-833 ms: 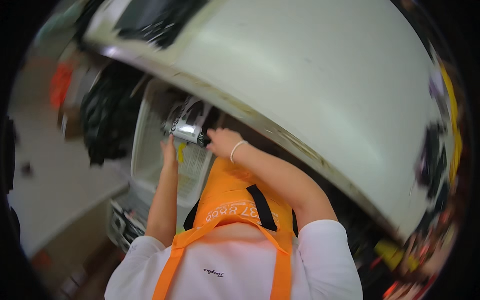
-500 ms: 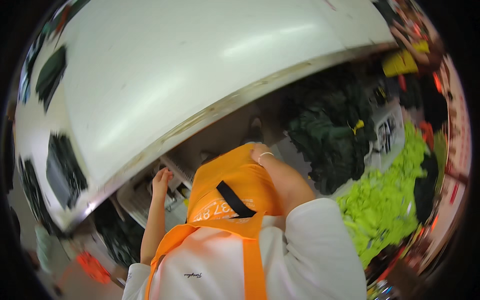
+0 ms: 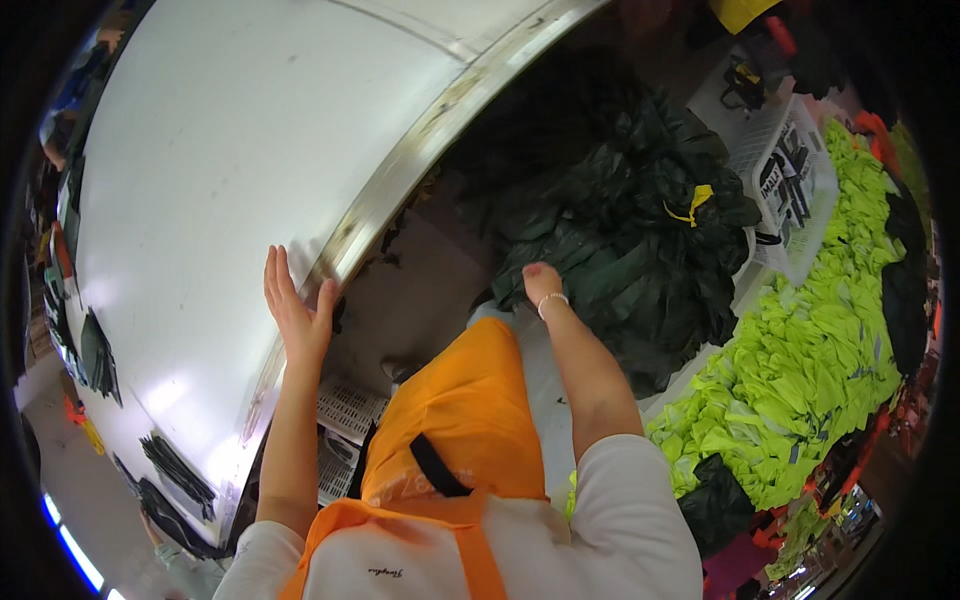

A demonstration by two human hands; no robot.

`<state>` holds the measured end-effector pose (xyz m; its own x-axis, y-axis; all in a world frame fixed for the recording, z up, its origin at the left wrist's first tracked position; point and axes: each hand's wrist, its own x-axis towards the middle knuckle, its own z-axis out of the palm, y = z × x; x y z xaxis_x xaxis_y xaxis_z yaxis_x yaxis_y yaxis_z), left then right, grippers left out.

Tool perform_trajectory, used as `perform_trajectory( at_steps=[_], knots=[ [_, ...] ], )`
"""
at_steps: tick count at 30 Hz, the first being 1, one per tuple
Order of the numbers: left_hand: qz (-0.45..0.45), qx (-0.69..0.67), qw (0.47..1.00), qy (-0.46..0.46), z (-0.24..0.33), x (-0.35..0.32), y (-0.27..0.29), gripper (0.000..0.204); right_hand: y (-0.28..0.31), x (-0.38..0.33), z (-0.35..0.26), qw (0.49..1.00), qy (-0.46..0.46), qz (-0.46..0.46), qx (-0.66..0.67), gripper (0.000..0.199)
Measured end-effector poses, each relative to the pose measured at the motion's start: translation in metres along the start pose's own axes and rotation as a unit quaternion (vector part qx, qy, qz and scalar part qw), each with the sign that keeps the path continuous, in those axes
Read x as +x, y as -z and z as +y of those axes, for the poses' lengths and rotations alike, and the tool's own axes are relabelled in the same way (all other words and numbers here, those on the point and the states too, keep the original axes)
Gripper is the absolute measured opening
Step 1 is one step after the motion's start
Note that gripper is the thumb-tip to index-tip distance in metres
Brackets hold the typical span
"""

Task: The person folds a dark green jacket on a white table. They smooth the fabric, fold the sleeves inward, fold the body in half, and then fold it into a compact rectangle before placing it on a stack.

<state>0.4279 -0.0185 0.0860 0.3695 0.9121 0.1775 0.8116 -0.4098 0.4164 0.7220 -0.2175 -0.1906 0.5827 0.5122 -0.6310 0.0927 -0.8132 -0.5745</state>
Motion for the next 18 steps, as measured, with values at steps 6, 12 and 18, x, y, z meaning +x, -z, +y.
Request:
perform_trajectory(
  at_steps=[6,12,18],
  knots=[
    [-0.053,0.200,0.977,0.055,0.050,0.017,-0.061,0.089,0.074,0.134,-0.031,0.970,0.031,0.121,-0.206,0.074],
    [-0.022,0.202,0.978,0.036,0.051,0.026,-0.070,0.086,0.085,0.227,-0.022,0.908,0.151,0.023,-0.391,0.075],
    [-0.007,0.206,0.978,0.026,0.050,0.022,-0.071,0.084,0.150,0.223,0.005,0.969,0.103,-0.045,-0.218,0.048]
  ],
)
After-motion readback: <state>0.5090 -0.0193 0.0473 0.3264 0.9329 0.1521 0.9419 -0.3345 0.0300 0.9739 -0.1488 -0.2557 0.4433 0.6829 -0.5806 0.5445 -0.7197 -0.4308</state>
